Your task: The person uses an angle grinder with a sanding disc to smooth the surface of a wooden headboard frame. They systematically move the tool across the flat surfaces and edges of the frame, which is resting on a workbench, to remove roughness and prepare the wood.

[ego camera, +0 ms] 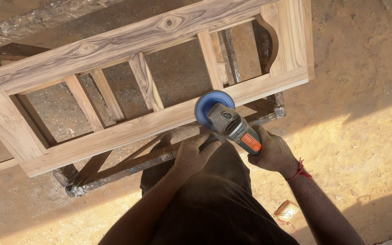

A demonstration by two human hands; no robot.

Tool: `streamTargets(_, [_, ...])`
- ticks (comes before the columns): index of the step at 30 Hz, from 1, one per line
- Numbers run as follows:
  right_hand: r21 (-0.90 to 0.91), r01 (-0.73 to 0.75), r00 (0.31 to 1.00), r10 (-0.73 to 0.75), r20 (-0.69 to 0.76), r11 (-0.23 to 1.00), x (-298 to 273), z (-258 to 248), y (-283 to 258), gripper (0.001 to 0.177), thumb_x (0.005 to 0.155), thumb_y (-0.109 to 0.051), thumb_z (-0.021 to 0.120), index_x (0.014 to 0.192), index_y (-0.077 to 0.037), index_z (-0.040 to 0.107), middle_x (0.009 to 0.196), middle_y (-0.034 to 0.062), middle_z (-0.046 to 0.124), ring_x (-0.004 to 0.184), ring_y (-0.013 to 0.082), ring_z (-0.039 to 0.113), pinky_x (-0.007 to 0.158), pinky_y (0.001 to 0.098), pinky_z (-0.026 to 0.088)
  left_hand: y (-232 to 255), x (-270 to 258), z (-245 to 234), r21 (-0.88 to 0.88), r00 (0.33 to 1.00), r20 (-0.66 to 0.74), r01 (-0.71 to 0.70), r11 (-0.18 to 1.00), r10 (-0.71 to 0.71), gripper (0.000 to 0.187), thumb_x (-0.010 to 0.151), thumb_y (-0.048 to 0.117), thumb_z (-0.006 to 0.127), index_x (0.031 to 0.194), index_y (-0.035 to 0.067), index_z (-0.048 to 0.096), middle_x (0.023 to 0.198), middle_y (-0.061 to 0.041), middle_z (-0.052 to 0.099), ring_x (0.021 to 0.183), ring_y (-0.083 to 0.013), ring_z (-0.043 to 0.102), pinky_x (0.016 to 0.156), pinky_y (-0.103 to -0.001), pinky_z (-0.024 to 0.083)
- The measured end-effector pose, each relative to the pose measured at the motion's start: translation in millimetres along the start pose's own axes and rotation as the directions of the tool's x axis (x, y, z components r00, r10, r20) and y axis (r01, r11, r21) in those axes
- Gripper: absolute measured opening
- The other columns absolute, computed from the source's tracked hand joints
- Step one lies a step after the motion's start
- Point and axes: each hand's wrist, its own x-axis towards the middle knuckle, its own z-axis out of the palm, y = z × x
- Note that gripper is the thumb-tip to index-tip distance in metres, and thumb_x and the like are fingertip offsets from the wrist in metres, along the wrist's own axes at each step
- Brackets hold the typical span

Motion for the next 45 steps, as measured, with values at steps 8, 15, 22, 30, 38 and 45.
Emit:
streamTargets(8, [-0.075, 0.110, 0.991, -0.103, 0.088, 0.991, 7.3, 35.7, -78.4, 0.078, 0.064, -0.020, 0.084, 0.133, -0.006, 0.049, 0.104, 0.0212, 0.072, 0.094, 0.0400, 0.074, 0.085, 0.0489, 0.060, -33.8, -61.4, -63.1, -0.052, 0.987, -0.142, 0.070, 0.996, -0.077, 0.036, 0.093, 0.029, 0.073, 0.120, 0.005, 0.073, 0.103, -0.014, 0.079, 0.095, -0.0256, 0.078, 0.084, -0.036, 0.059])
streamTargets(15, [-0.093, 0.225, 0.973, -0.219, 0.079, 0.970, 69.4, -7.1, -144.6, 0.086, 0.061, -0.021, 0.082, 0.135, 0.000, 0.045, 0.100, 0.0242, 0.074, 0.094, 0.0394, 0.075, 0.088, 0.0472, 0.060, -41.5, -17.9, -129.8, -0.009, 0.979, -0.180, 0.091, 0.996, -0.091, 0.029, 0.099, 0.032, 0.069, 0.114, 0.009, 0.077, 0.086, -0.012, 0.075, 0.073, -0.0171, 0.071, 0.064, -0.033, 0.058])
streamTargets(22, [-0.136, 0.257, 0.966, -0.256, 0.025, 0.957, 149.2, -58.4, -186.4, 0.084, 0.061, -0.021, 0.087, 0.131, 0.003, 0.047, 0.101, 0.0267, 0.073, 0.097, 0.0378, 0.075, 0.090, 0.0428, 0.060, -19.1, 63.6, -202.1, -0.086, 0.930, -0.194, 0.301, 0.950, -0.312, 0.046, 0.095, 0.052, 0.066, 0.120, 0.015, 0.075, 0.076, -0.001, 0.073, 0.060, -0.0064, 0.068, 0.055, -0.024, 0.060])
streamTargets(30, [-0.156, 0.247, 0.963, -0.224, 0.150, 0.956, 108.5, -24.0, -147.4, 0.082, 0.065, -0.017, 0.081, 0.135, 0.002, 0.042, 0.096, 0.0232, 0.074, 0.087, 0.0335, 0.077, 0.084, 0.0406, 0.064, -42.0, 8.1, -137.4, -0.162, 0.962, -0.190, 0.165, 0.973, -0.195, 0.043, 0.098, 0.044, 0.063, 0.124, 0.010, 0.073, 0.086, -0.004, 0.071, 0.062, -0.0092, 0.067, 0.053, -0.027, 0.061])
streamTargets(38, [-0.173, 0.134, 0.980, -0.104, 0.171, 0.976, 13.1, 43.7, -110.7, 0.091, 0.063, -0.021, 0.084, 0.143, -0.008, 0.044, 0.101, 0.0209, 0.073, 0.091, 0.0349, 0.076, 0.084, 0.0439, 0.063, -55.5, -91.9, -68.7, -0.122, 0.980, -0.174, 0.076, 0.990, -0.097, 0.035, 0.097, 0.028, 0.072, 0.121, 0.002, 0.071, 0.100, -0.014, 0.079, 0.093, -0.0184, 0.076, 0.083, -0.033, 0.060])
streamTargets(45, [-0.251, 0.171, 0.958, -0.101, 0.266, 0.953, 21.2, 66.3, -185.5, 0.080, 0.067, -0.021, 0.080, 0.138, -0.008, 0.045, 0.104, 0.0212, 0.073, 0.096, 0.0370, 0.075, 0.089, 0.0470, 0.060, -84.4, -138.3, -109.5, -0.235, 0.935, -0.266, 0.174, 0.956, -0.235, 0.039, 0.095, 0.030, 0.072, 0.126, 0.005, 0.071, 0.091, -0.010, 0.076, 0.081, -0.0160, 0.073, 0.074, -0.032, 0.060])
